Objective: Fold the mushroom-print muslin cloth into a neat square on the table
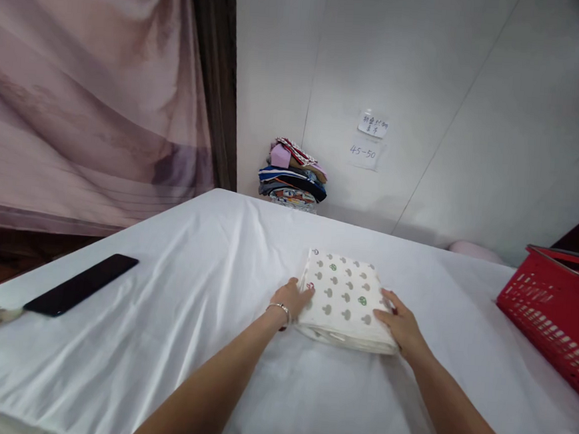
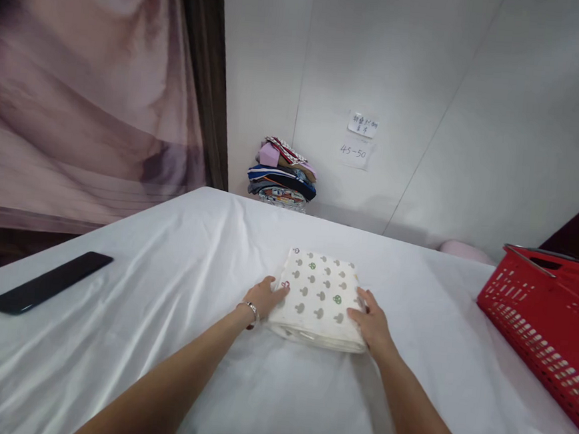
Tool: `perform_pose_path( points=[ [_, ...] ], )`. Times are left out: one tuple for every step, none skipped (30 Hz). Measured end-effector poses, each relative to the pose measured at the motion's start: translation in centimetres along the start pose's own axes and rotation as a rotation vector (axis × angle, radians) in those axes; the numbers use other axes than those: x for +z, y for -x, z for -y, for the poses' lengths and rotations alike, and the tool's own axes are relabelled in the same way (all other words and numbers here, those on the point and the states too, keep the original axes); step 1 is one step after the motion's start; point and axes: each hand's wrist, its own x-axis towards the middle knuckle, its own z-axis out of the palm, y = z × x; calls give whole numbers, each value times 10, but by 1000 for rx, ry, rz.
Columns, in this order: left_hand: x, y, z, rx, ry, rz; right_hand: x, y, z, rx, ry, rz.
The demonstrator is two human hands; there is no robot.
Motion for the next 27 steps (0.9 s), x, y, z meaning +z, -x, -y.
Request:
perform_pose_path(
  points=[
    [3,5,-2,15,5,28,-8,-4,-2,1,1,10],
    [6,10,-3,24,8,51,-14,-6,-4,5,21,34],
    [9,15,-4,30,10,65,-19,-7,-7,6,58,68],
    [10,18,-5,29,12,70,-23,-7,-10,3,108,103],
    [11,20,-5,26,16,70,-25,-6,-12,-9,169,126],
    [11,21,-5,22,20,69,-26,-4,-13,-29,240,132],
    [10,22,-6,18,21,67,-26,0,-13,-62,317,117],
    [10,22,-6,13,19,62,-24,5,-12,-110,398,91],
    [10,23,-6,8,14,57,-22,11,-10,-173,480,65],
    [9,23,-7,3,8,53,-19,17,-8,-246,561,55],
    [9,23,-7,2,2,47,-16,25,-5,-322,635,65],
    [10,24,-7,1,-5,43,-13,33,-3,-394,701,94],
    [10,24,-7,3,-12,38,-10,40,-2,-453,757,134],
    [11,25,-7,6,-18,35,-7,46,-1,-492,801,177],
    [11,25,-7,9,-21,34,-5,51,-1,-512,836,208],
    [12,26,-6,13,-20,32,-4,54,-2,-521,860,226],
    [11,26,-6,16,-17,31,-3,56,-2,-522,878,233],
    [11,27,-6,19,-17,32,-4,56,-3,-520,889,240],
    [10,27,-6,18,-26,32,-4,56,-4,-516,897,246],
    [9,27,-7,23,-46,23,-5,55,-4,-512,904,250],
    [8,28,-9,37,-78,-2,-5,54,-4,-510,908,252],
    [7,29,-12,63,-115,-42,-6,53,-4,-510,912,253],
    [7,30,-15,106,-152,-101,-6,52,-3,-513,914,252],
    [9,32,-18,173,-187,-170,-6,52,-3,-518,917,251],
    [11,34,-21,262,-219,-238,-6,51,-4,-524,921,248],
    [16,36,-24,369,-250,-290,-6,51,-4,-530,926,244],
    [21,39,-25,481,-282,-320,-5,51,-5,-538,932,241]
  ],
)
